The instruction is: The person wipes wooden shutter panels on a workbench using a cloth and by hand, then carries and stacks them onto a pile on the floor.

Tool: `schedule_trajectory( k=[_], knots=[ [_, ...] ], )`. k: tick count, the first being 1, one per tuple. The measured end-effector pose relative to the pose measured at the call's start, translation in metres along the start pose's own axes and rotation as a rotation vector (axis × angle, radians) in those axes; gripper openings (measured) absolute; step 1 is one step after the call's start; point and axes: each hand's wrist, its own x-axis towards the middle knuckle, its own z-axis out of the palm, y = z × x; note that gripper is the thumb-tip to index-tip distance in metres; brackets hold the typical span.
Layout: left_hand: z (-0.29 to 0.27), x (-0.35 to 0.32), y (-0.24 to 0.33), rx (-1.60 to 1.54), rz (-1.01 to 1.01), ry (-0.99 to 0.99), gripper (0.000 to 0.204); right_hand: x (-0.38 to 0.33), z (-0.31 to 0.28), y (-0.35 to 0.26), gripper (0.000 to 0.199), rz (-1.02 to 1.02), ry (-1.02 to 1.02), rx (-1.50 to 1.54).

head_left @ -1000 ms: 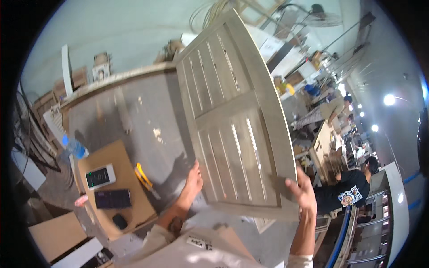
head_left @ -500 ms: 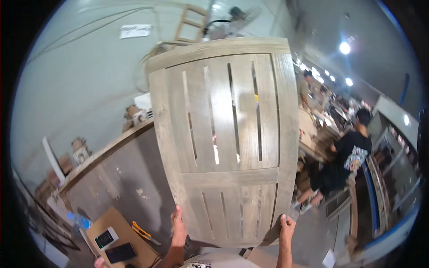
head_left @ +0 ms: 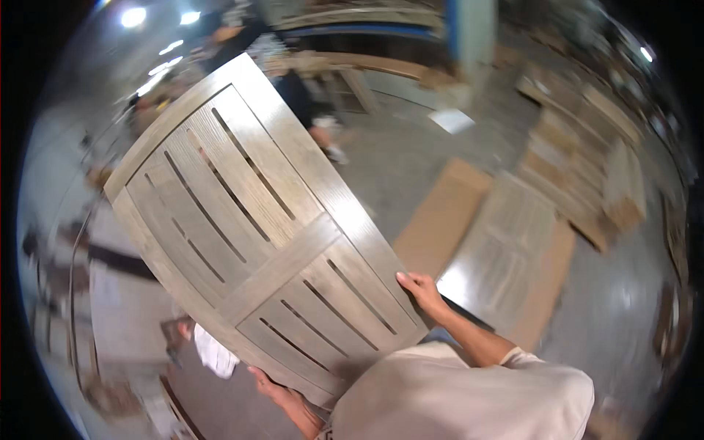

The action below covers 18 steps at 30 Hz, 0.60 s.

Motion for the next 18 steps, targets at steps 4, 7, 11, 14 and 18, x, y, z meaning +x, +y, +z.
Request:
schedule_trajectory(
  k=[4, 7, 11, 14, 18],
  knots=[
    [0.106, 0.018, -0.072, 0.287, -0.145, -0.186, 0.060, -0.007, -0.101, 0.052, 0.051, 0.204, 0.316, 0.066],
    [0.194, -0.001, -0.149, 0.426, -0.334, -0.300, 0.057, -0.028, -0.185, 0.127, 0.053, 0.357, 0.615, 0.031],
    [0.277, -0.042, -0.284, 0.729, -0.337, -0.608, 0.056, -0.067, -0.260, 0.182, 0.053, 0.474, 1.011, 0.107],
    [0.321, -0.093, -0.381, 1.055, -0.354, -0.815, 0.055, -0.103, -0.314, 0.238, 0.054, 0.391, 1.278, -0.019],
    [0.301, -0.098, -0.529, 0.244, -0.558, -0.796, 0.055, -0.091, -0.350, 0.206, 0.070, 0.577, 1.138, 0.089]
  ],
)
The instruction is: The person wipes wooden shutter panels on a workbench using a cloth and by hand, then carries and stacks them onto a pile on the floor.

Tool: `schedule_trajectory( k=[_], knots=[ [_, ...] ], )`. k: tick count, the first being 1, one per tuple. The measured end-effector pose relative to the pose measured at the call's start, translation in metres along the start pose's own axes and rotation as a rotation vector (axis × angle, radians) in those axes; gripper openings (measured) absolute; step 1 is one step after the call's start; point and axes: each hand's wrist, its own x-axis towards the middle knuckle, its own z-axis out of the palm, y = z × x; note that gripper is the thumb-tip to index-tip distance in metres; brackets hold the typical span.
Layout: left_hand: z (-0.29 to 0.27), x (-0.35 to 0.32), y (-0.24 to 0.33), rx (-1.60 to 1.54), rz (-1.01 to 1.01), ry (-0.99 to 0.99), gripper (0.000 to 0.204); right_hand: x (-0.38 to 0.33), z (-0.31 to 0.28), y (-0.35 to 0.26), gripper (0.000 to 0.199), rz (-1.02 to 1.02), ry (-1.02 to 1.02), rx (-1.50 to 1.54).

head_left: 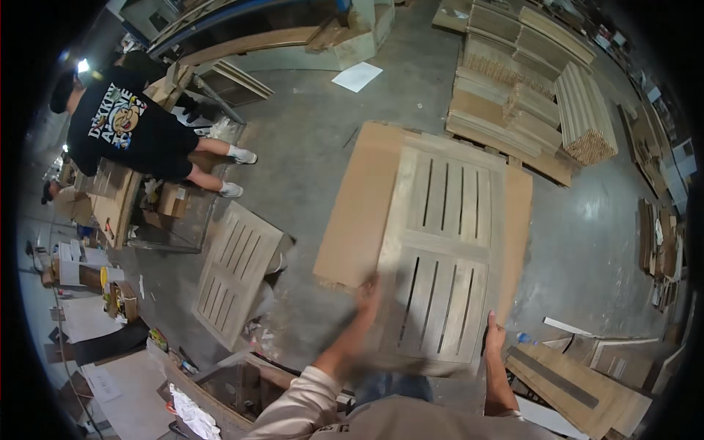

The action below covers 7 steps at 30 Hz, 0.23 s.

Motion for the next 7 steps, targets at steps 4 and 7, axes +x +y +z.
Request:
schedule_trajectory(
  k=[4, 7],
  knots=[
    [0.094, 0.009, 0.004, 0.974, -0.191, -0.068, 0.053, 0.051, -0.027, 0.037, 0.066, 0.028, 0.256, -0.098],
    [0.090, 0.026, -0.032, 0.750, -0.215, -0.071, 0.058, 0.062, -0.017, 0.025, 0.070, 0.096, 0.236, -0.056]
  ],
)
